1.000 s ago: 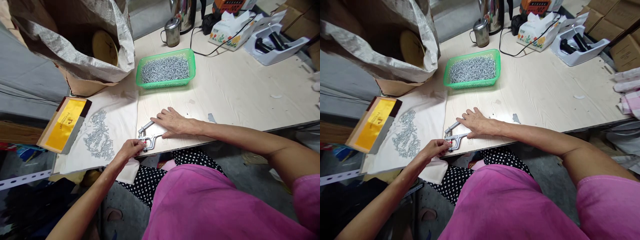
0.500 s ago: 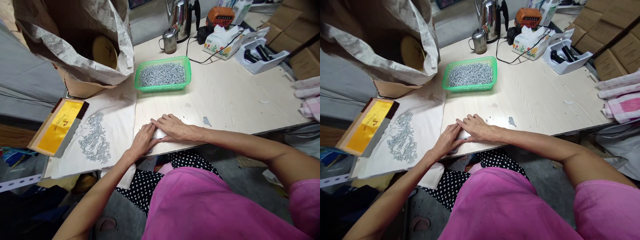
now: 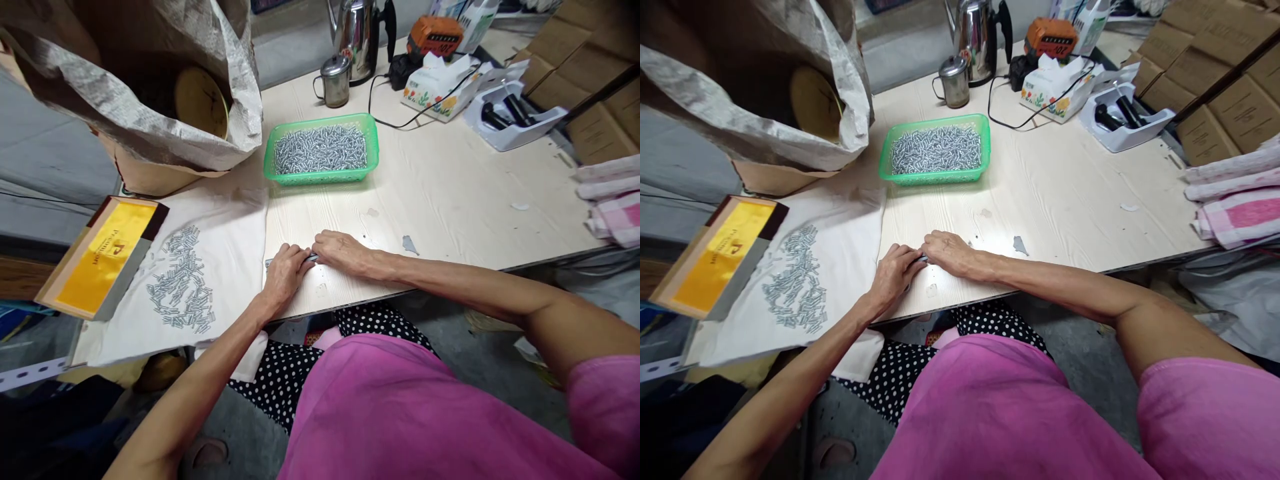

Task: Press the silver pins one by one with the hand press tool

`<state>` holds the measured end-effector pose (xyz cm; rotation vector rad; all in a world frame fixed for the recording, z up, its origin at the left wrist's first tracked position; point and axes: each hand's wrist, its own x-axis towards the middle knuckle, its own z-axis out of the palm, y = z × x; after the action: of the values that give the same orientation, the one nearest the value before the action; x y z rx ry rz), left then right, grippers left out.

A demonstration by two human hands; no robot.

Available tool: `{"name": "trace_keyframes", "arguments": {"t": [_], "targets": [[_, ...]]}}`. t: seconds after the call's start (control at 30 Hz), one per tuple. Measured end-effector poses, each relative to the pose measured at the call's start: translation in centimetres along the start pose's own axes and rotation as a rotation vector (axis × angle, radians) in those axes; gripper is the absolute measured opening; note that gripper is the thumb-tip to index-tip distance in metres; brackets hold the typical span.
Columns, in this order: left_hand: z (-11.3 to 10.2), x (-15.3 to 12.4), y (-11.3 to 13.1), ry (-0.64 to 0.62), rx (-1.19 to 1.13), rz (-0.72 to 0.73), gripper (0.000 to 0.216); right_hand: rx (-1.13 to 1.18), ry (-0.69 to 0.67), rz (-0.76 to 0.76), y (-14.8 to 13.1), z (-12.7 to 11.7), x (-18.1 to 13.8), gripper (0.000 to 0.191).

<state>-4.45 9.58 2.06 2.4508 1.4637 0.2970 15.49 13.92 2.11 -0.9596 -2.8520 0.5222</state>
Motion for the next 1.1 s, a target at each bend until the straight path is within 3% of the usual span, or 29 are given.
{"name": "trace_keyframes", "arguments": {"t": [0.13, 0.27, 0.37, 0.5, 0.63, 0.73, 0.8, 0.93, 1.1], "targets": [[-0.1, 0.0, -0.3, 0.014, 0.028, 0.003, 0.031, 0.011, 0.069, 0.008, 0.8, -0.2, -0.1, 0.017], [0.0, -1.0, -0.1, 0.092, 0.051, 0.004, 0.043, 0.036, 0.067, -0.085, 2.4, -1.2, -0.2, 0.042], [0.6, -2.5, 0.8, 0.143, 0.05, 0.015, 0.041, 0.058, 0.065, -0.083, 3.5, -1.5, 0.0, 0.034], [2.0, -4.4, 2.9, 0.116, -0.015, 0.077, 0.038, -0.001, 0.111, 0.032, 4.3, -1.1, 0.9, 0.02], [3.0, -4.9, 4.4, 0.08, -0.062, 0.037, 0.045, -0.035, 0.143, 0.068, 4.8, -1.4, 2.9, 0.019], [3.0, -4.8, 4.6, 0.077, -0.057, 0.0, 0.051, -0.108, 0.123, 0.128, 3.5, -2.2, 4.3, 0.023], [3.0, -4.8, 4.5, 0.074, -0.054, 0.008, 0.055, -0.161, 0.122, 0.047, 1.3, -2.5, 4.8, 0.025], [3.4, -5.0, 4.5, 0.014, -0.037, 0.023, 0.059, -0.227, 0.012, -0.368, -4.1, -1.9, 5.8, 0.014], [4.0, -5.6, 4.6, -0.017, -0.012, 0.028, 0.067, -0.286, -0.046, -0.536, -6.9, -0.6, 7.3, 0.014]]}}
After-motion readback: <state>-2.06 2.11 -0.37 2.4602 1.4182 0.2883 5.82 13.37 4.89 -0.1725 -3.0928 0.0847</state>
